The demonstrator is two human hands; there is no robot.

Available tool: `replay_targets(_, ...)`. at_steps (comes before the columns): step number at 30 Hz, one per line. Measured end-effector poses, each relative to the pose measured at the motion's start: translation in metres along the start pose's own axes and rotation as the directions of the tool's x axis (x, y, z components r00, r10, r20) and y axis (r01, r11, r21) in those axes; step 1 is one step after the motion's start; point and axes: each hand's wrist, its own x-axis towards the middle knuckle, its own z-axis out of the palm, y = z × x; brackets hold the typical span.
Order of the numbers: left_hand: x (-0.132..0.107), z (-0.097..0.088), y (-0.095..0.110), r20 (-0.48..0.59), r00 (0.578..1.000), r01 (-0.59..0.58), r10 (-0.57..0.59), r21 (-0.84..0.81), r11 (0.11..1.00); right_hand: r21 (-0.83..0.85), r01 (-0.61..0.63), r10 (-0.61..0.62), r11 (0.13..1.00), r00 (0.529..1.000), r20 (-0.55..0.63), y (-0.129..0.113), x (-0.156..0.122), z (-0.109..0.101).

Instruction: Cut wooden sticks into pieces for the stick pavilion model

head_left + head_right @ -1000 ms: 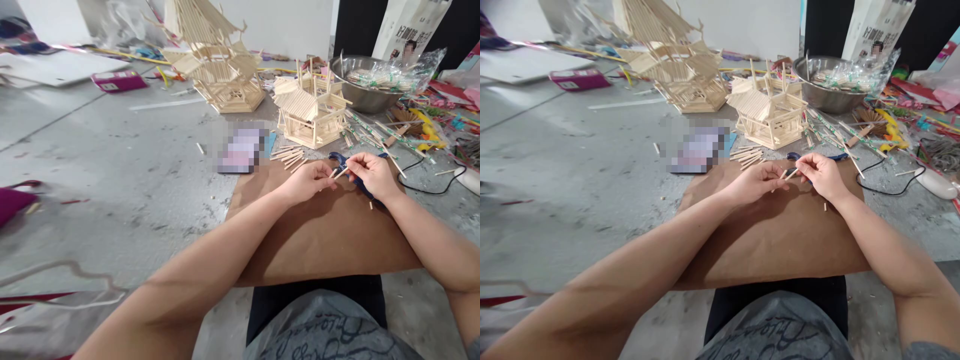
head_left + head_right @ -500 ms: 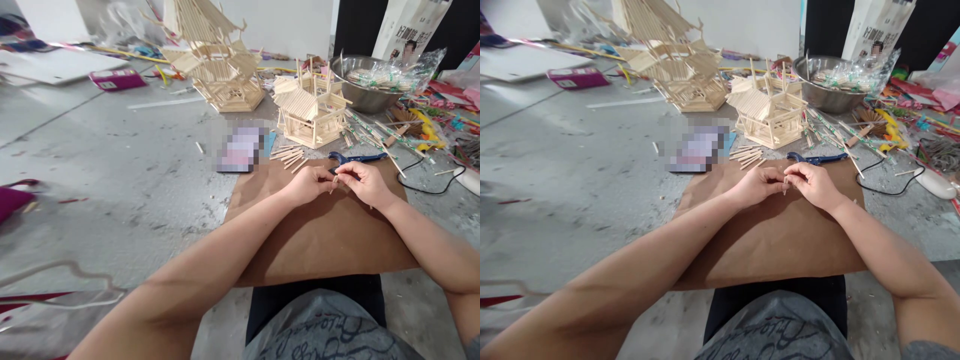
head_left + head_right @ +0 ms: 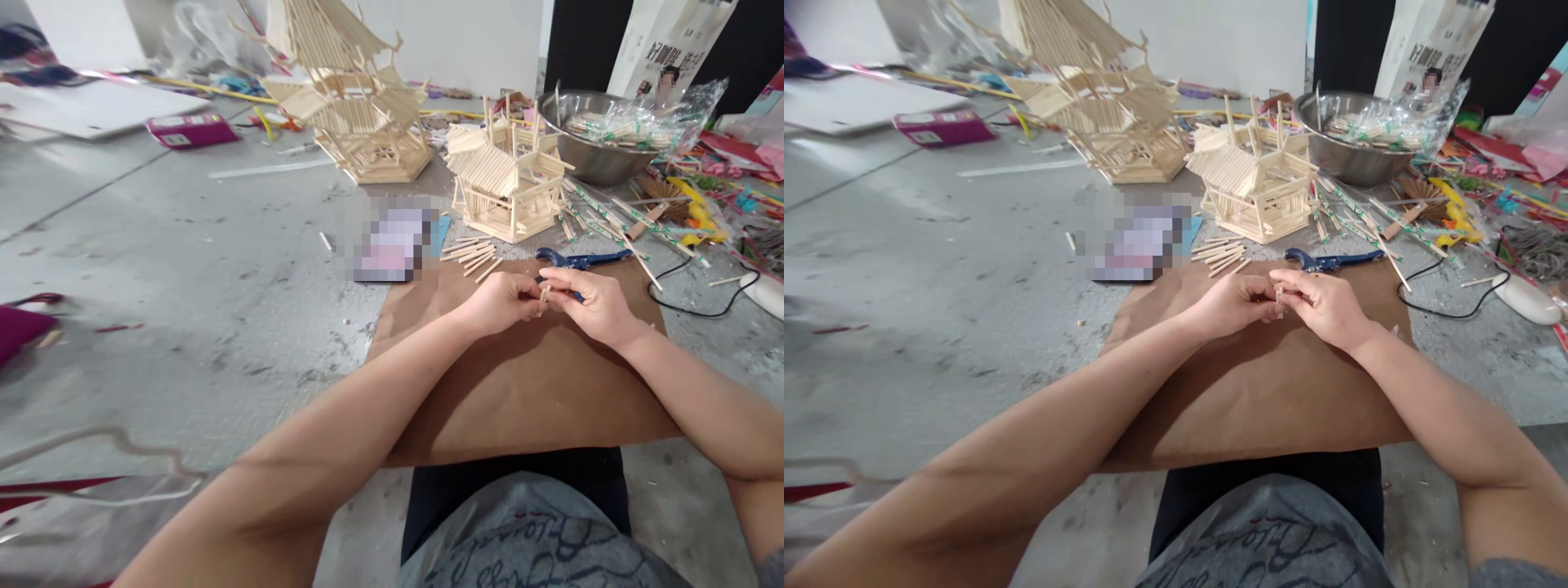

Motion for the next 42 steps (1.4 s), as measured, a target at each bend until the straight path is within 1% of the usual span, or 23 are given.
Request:
replay_targets(3,-0.0011,-0.0024,0.0014,0.007,1.000,0.005,-0.005,0.015,1.000,-0.027,-0.024,0.024,0.999,1.000,0.001,-0.0003,-0.0003,0.0020)
replay_targets(5,-0.0010,-0.0034,0.0018,0.011,1.000,-0.004,0.004,0.026,1.000,-0.049,-0.028,0.027,0.998,0.999,-0.019,-0.0003,0.0005,0.0031)
replay_targets(9,0.0000,-0.0041,0.0019,0.021,1.000,-0.003,0.002,0.022,1.000,-0.024,-0.014,0.013,1.000,0.998,-0.057,-0.0007,0.0022,0.0049)
replay_targets(13,0.0002,-0.0034,0.0016,0.017,1.000,0.014,-0.014,0.012,1.000,0.013,-0.059,0.059,0.998,0.998,-0.020,-0.0036,0.0028,0.0058)
replay_targets(20,0.0005,-0.0022,-0.0018,0.034,0.999,0.039,-0.036,-0.087,0.995,0.073,-0.141,0.139,0.987,0.990,0.023,-0.0075,0.0042,0.0054)
replay_targets(26,0.0018,-0.0018,-0.0029,0.047,0.999,0.002,0.002,-0.090,0.996,0.111,-0.169,0.165,0.979,0.985,0.044,-0.0048,0.0048,0.0065)
replay_targets(31,0.0018,-0.0022,-0.0026,0.066,0.996,-0.060,0.063,-0.047,0.997,0.080,-0.165,0.164,0.983,0.986,0.024,-0.0078,0.0031,0.0076)
replay_targets(33,0.0016,-0.0022,-0.0032,0.072,0.995,-0.066,0.069,-0.044,0.997,0.095,-0.170,0.169,0.981,0.986,0.011,-0.0088,0.0025,0.0075)
replay_targets(36,0.0015,-0.0012,-0.0058,0.073,0.996,-0.041,0.047,-0.084,0.996,0.168,-0.216,0.216,0.962,0.976,0.024,-0.0086,0.0024,0.0074)
replay_targets(39,0.0020,0.0008,-0.0078,0.095,0.995,0.026,-0.011,-0.152,0.988,0.269,-0.292,0.286,0.918,0.956,0.062,-0.0063,0.0031,0.0076)
replay_targets(42,0.0022,0.0023,-0.0060,0.126,0.989,0.095,-0.074,-0.177,0.980,0.297,-0.306,0.287,0.905,0.952,0.107,-0.0035,0.0034,0.0073)
